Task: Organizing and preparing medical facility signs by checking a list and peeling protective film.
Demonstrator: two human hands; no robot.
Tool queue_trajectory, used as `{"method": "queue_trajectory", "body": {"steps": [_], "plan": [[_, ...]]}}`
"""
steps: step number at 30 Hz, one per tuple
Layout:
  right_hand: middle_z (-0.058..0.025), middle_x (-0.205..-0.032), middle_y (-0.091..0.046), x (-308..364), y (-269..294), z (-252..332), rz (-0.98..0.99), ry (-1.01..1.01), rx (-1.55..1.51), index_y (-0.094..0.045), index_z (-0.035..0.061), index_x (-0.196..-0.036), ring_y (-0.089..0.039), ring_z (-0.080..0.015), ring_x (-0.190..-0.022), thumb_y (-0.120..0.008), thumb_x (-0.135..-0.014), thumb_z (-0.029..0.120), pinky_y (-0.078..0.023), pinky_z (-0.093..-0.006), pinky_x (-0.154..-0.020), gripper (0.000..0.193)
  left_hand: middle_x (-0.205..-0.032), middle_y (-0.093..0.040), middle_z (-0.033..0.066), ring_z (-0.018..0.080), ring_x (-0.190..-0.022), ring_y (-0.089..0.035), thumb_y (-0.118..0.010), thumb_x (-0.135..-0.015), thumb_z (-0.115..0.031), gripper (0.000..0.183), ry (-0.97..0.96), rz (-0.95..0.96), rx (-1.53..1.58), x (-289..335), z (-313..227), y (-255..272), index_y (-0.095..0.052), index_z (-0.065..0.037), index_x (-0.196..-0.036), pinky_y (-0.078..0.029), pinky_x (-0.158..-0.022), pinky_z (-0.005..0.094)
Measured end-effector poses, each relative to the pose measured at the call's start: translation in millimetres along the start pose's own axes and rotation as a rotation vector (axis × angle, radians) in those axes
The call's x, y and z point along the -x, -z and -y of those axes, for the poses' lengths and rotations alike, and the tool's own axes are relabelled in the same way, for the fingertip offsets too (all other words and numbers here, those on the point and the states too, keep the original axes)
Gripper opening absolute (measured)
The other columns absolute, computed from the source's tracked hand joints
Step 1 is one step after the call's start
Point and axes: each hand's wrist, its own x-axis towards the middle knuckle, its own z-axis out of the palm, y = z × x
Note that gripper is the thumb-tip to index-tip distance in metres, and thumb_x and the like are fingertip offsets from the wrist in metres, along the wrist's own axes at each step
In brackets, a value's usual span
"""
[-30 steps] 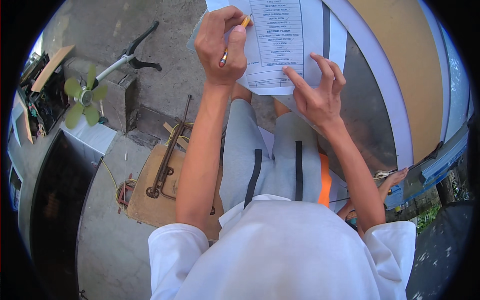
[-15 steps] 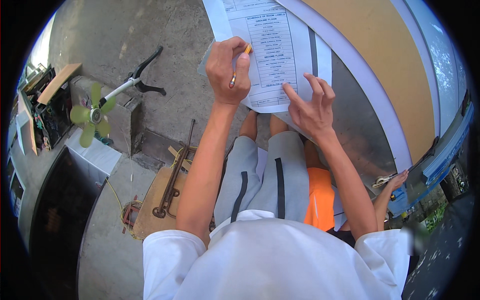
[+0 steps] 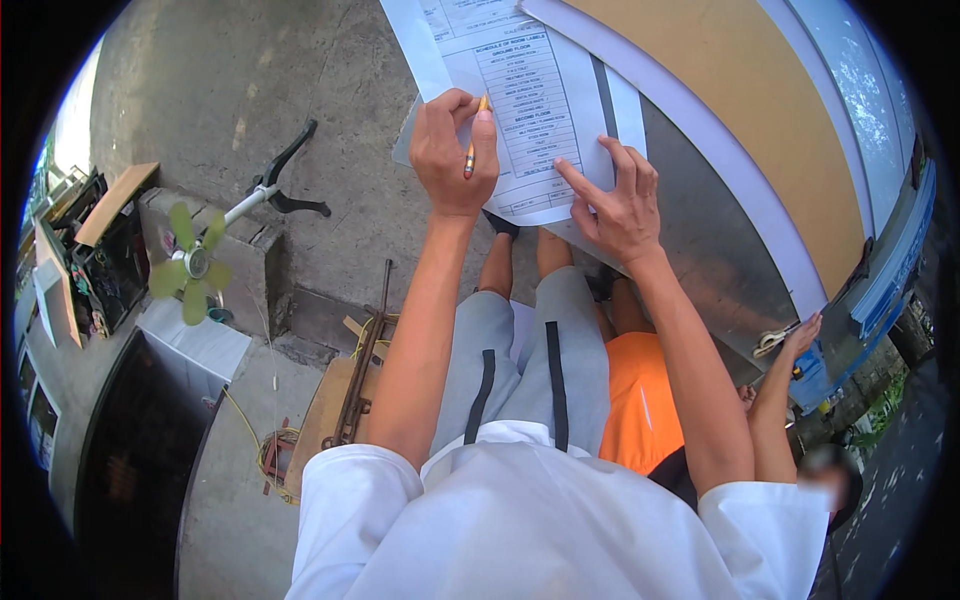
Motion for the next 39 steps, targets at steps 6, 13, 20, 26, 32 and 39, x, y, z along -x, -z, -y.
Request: {"method": "queue_trajectory", "body": {"steps": [6, 13, 20, 26, 32, 39], "plan": [[-0.0067, -0.135, -0.044, 0, 0, -1, -0.007, -0.003, 0.020, -0.064, 0.0414, -0.123, -0.040, -0.0252, -0.122, -0.071, -0.071, 0.021, -0.037, -0.0372, -0.100, 0.056, -0.084, -0.070, 0.0106, 0.0238, -0.082, -0.065, -0.068, -0.083, -0.010, 0.026, -0.050, 0.014, -0.032, 0, 0, 0, -0.054, 0.000, -0.103, -0.048, -0.076, 0.0339], [-0.0049, -0.134, -0.043, -2, -1, 0, 0.010, -0.029, 0.022, -0.064, 0.0441, -0.121, -0.039, -0.0247, -0.122, -0.070, -0.070, 0.022, -0.036, -0.0373, -0.100, 0.056, -0.078, -0.071, 0.0069, 0.0198, -0.076, -0.063, -0.068, -0.082, -0.008, 0.027, -0.133, 0.066, -0.044, -7, -3, 9, -0.055, -0.004, -0.105, -0.045, -0.065, 0.0301], [-0.0035, -0.132, -0.043, -4, 1, -1, 0.013, -0.041, 0.007, -0.064, 0.0460, -0.120, -0.038, -0.0240, -0.122, -0.069, -0.070, 0.023, -0.036, -0.0367, -0.100, 0.056, -0.081, -0.073, 0.0074, 0.0087, -0.074, -0.063, -0.071, -0.089, -0.012, 0.012, 0.188, 0.566, 0.457, -81, -7, 2, -0.068, -0.001, -0.087, -0.047, -0.064, 0.0216], [-0.0041, -0.134, -0.042, 1, -1, -1, 0.032, -0.062, -0.032, -0.067, 0.0421, -0.120, -0.037, -0.0240, -0.125, -0.067, -0.074, 0.020, -0.033, -0.0358, -0.105, 0.051, -0.054, -0.037, -0.0028, 0.0047, -0.054, -0.034, -0.059, -0.076, 0.004, 0.030, 0.124, 0.767, 0.461, -106, 13, -32, -0.036, -0.006, -0.060, -0.036, -0.048, 0.0258], [-0.0016, -0.130, -0.044, 1, -3, -4, -0.011, -0.053, 0.012, -0.064, 0.0479, -0.119, -0.039, -0.0220, -0.122, -0.069, -0.070, 0.025, -0.038, -0.0349, -0.098, 0.055, -0.055, -0.030, -0.0040, 0.0050, -0.054, -0.029, -0.063, -0.074, 0.005, 0.035, 0.057, 0.678, 0.442, -98, 10, -38, -0.032, -0.006, -0.061, -0.026, -0.046, 0.0279], [-0.0015, -0.130, -0.045, 0, -4, -2, -0.012, -0.053, 0.003, -0.063, 0.0489, -0.120, -0.040, -0.0210, -0.122, -0.069, -0.070, 0.027, -0.038, -0.0348, -0.099, 0.055, -0.055, -0.035, -0.0048, 0.0045, -0.053, -0.032, -0.063, -0.081, 0.001, 0.035, 0.059, 0.674, 0.474, -107, 15, -28, -0.035, -0.007, -0.061, -0.035, -0.048, 0.0234]]}}
